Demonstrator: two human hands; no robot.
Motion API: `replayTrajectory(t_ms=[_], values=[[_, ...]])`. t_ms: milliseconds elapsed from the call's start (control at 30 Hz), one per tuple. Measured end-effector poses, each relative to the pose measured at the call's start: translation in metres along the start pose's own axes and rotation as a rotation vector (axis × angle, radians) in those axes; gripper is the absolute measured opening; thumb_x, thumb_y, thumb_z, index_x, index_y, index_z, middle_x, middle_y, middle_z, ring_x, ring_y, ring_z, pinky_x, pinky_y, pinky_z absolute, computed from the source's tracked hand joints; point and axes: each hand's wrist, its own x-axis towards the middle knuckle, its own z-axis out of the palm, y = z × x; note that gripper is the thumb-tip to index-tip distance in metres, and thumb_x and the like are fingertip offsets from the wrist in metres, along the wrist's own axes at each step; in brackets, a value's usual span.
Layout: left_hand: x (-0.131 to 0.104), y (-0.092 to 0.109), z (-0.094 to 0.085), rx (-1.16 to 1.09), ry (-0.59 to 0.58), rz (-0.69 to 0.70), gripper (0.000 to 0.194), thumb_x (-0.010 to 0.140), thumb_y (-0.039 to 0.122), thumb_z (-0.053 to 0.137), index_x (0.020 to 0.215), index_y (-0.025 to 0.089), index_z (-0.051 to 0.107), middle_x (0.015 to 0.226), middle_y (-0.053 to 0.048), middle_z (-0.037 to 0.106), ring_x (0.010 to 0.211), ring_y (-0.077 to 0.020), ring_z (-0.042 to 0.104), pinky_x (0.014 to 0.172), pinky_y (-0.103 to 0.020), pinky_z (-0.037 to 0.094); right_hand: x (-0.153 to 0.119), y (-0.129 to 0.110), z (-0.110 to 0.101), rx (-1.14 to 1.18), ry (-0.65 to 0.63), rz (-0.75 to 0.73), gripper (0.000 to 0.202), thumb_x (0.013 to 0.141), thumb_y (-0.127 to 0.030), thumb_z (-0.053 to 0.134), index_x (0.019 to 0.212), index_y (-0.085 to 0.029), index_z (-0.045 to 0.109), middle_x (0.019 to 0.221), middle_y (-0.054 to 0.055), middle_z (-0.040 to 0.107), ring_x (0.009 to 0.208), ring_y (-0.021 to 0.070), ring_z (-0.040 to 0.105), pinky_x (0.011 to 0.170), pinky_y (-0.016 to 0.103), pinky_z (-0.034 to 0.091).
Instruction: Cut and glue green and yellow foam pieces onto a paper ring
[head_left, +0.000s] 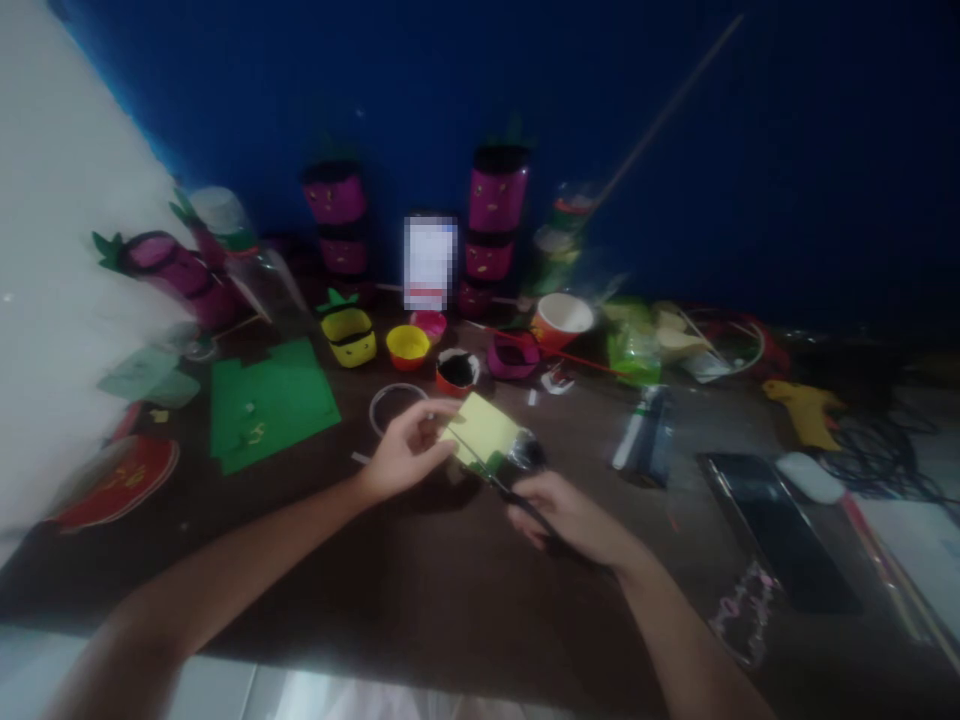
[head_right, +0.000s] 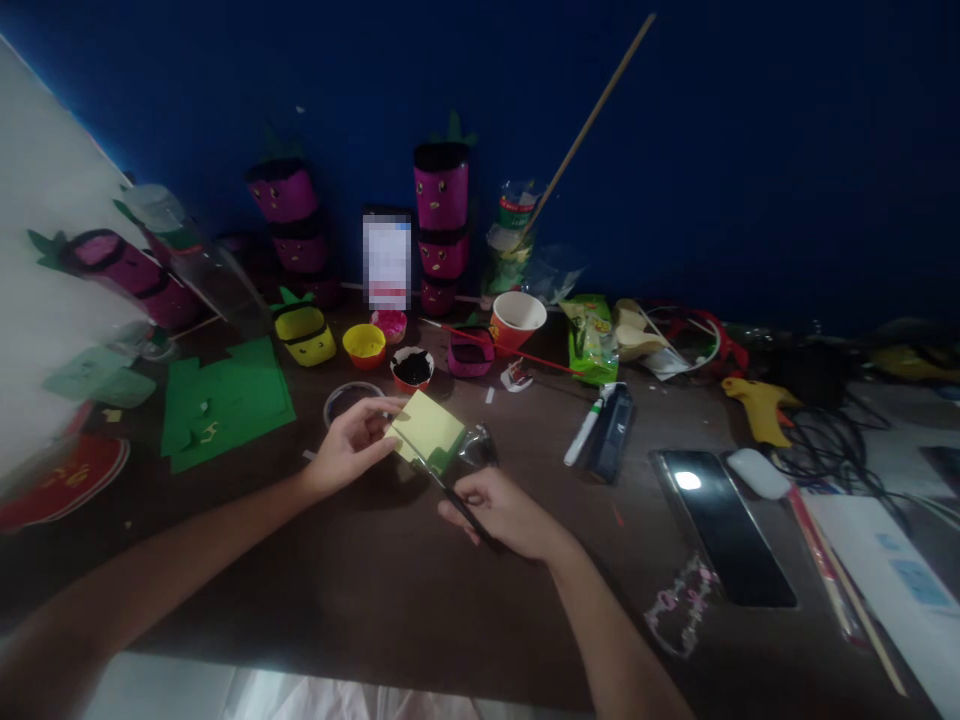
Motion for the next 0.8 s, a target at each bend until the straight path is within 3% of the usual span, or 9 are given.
replayTrajectory(t_ms=[400,800], values=[[0.0003,-0.0041,-0.0005,0.055,0.076,0.013,0.025,0.075,0.023,0.067,0.097,0.016,0.058,0.116,-0.012,0.057,0.087,-0.0140,0.061,0.072,-0.026,0.052,0.0000,0.0002,-0.0010,-0.031,0.010,0.009,0.040,0.075,-0.046,0.058,0.052,-0.017,0.044,0.046,-0.004,0.045,0.044,0.0061,0.041,0.044,0.019,0.031],[0.0019,-0.0059,-0.0025,0.138,0.109,0.043,0.017,0.076,0.023,0.066,0.091,0.016,0.064,0.103,-0.008,0.059,0.097,-0.0166,0.058,0.083,-0.029,0.049,-0.0009,-0.0056,0.0006,-0.021,0.029,0.028,0.037,0.074,-0.043,0.057,0.052,-0.017,0.044,0.045,-0.005,0.044,0.043,0.0058,0.040,0.044,0.019,0.031]])
